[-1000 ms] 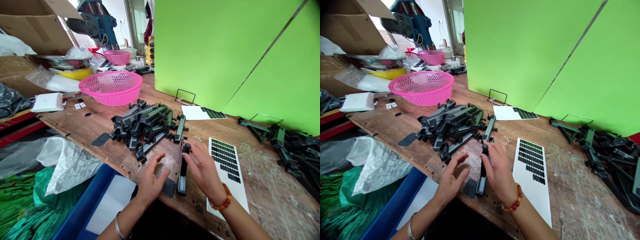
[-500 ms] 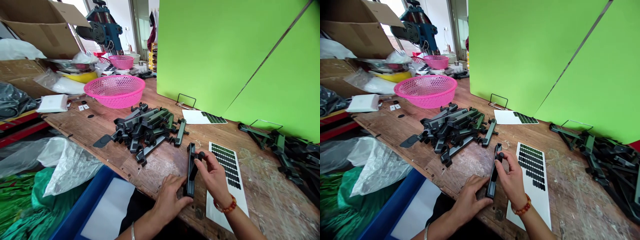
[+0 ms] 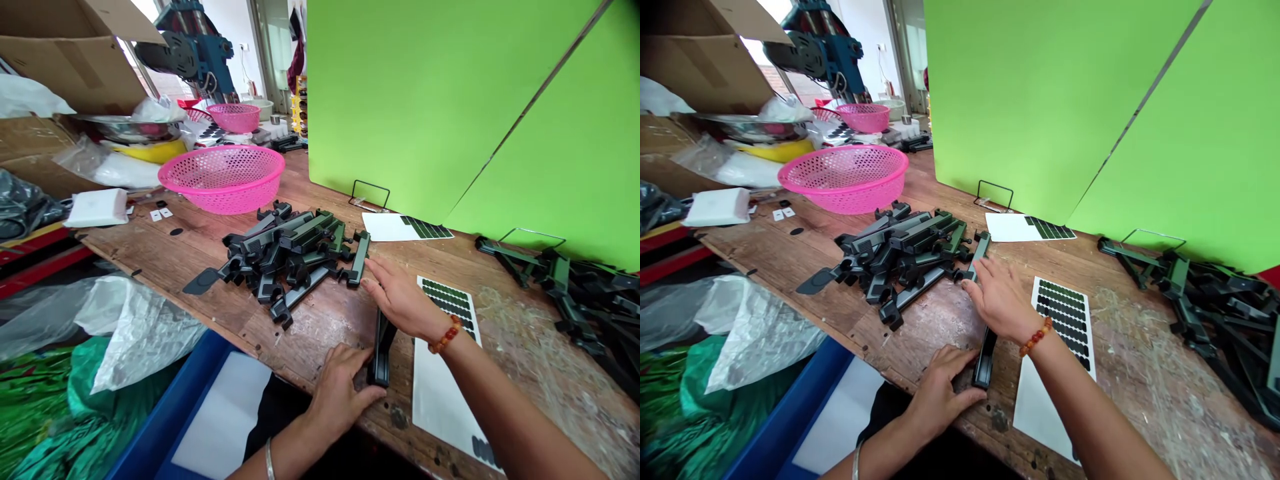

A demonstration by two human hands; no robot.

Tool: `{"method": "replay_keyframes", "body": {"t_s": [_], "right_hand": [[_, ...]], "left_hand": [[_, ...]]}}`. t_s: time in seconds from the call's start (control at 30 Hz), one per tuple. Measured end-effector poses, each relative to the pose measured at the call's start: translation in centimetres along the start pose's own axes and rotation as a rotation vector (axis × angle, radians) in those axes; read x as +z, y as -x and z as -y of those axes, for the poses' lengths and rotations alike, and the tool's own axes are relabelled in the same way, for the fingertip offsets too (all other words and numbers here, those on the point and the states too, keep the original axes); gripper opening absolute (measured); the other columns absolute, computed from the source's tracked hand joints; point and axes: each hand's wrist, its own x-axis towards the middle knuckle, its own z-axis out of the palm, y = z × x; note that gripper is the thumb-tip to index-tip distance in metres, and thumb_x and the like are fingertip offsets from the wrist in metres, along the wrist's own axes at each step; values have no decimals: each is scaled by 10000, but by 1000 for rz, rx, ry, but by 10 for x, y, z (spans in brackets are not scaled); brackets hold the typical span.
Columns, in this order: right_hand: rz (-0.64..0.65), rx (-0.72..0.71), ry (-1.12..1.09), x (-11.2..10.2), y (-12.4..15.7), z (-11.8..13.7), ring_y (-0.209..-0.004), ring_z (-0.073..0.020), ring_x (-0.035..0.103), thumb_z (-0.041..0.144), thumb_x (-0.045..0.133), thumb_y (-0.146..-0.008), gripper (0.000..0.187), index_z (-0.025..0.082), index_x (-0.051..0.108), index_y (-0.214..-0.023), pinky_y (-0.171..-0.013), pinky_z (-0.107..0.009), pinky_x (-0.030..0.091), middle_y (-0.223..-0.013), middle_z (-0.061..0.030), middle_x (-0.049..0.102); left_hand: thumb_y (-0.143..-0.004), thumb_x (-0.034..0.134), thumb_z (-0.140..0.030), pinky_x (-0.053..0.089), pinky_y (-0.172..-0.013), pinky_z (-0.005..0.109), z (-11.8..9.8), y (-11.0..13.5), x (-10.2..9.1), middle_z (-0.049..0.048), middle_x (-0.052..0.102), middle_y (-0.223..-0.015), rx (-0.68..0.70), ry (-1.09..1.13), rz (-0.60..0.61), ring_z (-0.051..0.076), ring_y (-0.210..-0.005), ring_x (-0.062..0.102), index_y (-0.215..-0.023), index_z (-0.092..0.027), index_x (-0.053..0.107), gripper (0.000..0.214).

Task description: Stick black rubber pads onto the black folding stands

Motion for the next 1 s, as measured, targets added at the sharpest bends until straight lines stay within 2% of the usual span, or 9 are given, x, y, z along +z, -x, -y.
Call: {"method": "replay_keyframes", "body": {"t_s": [0.1,0.23,0.37,0.43,0.53,0.6,0.77,0.9,1.0], "right_hand": [[153,37,29,8,1,-6,-1348,-335,370,468,339,-958,511,177,500,-1345,-1074,-633,276,-1403,-131,495],[292,20,-94,-32,-7,0,-1357,-321,364,571,311,-941,624,172,437,-1403,-1077,-583,319,-1440,-139,449],[43,-40,-137,-55,-20,8,-1430,-291,198,578,241,-956,601,268,306,-1466,-1123,-625,136,-1521,-53,336],[27,3,-86,-37,-20,7,-1437,-302,165,564,278,-954,588,275,304,-1465,-1118,-641,94,-1523,-64,331],[324,152,3,14,-11,-2,-1402,-348,254,513,310,-957,596,159,377,-1431,-1078,-654,195,-1481,-178,376],[341,166,56,43,-4,-8,-1415,-349,215,507,307,-956,601,142,373,-1428,-1075,-664,165,-1499,-185,339],[173,222,-102,55,5,-15,-1430,-310,184,520,297,-953,600,156,376,-1424,-1105,-630,126,-1507,-165,331],[-158,249,-409,25,29,-24,-1423,-233,232,502,297,-959,554,196,373,-1415,-1143,-523,192,-1501,-116,355],[-335,381,-497,-1,66,-41,-1354,-234,369,505,344,-946,511,228,440,-1365,-1117,-479,287,-1446,-100,438]], "left_hand": [[-708,774,-361,399,-887,392,1,1,0,51,670,-1051,8,-5,8,265,-994,529,-1185,-246,614,516],[-712,771,-353,396,-899,399,3,1,2,57,665,-1080,12,-19,-6,270,-1009,526,-1202,-237,605,530],[-710,771,-372,394,-900,405,2,1,2,62,667,-1086,8,-21,2,273,-1005,525,-1209,-228,603,546],[-710,770,-383,395,-901,404,2,1,1,61,666,-1091,10,-14,4,270,-1006,524,-1212,-226,599,553],[-705,773,-377,399,-894,408,3,-1,1,66,665,-1090,4,-25,11,271,-997,525,-1202,-210,605,550],[-692,784,-357,401,-900,415,4,-1,1,69,666,-1077,-6,-34,24,272,-990,527,-1197,-201,611,556],[-660,799,-254,408,-947,416,5,2,4,79,643,-1116,-64,18,7,272,-1039,527,-1410,-215,405,848],[-759,707,-218,444,-926,365,0,-3,-11,65,646,-1093,-24,62,12,234,-1014,549,-1369,-234,471,654],[-825,637,-251,466,-878,363,-5,-27,-37,60,674,-1026,128,-52,-10,226,-952,556,-1345,-227,501,538]]}}
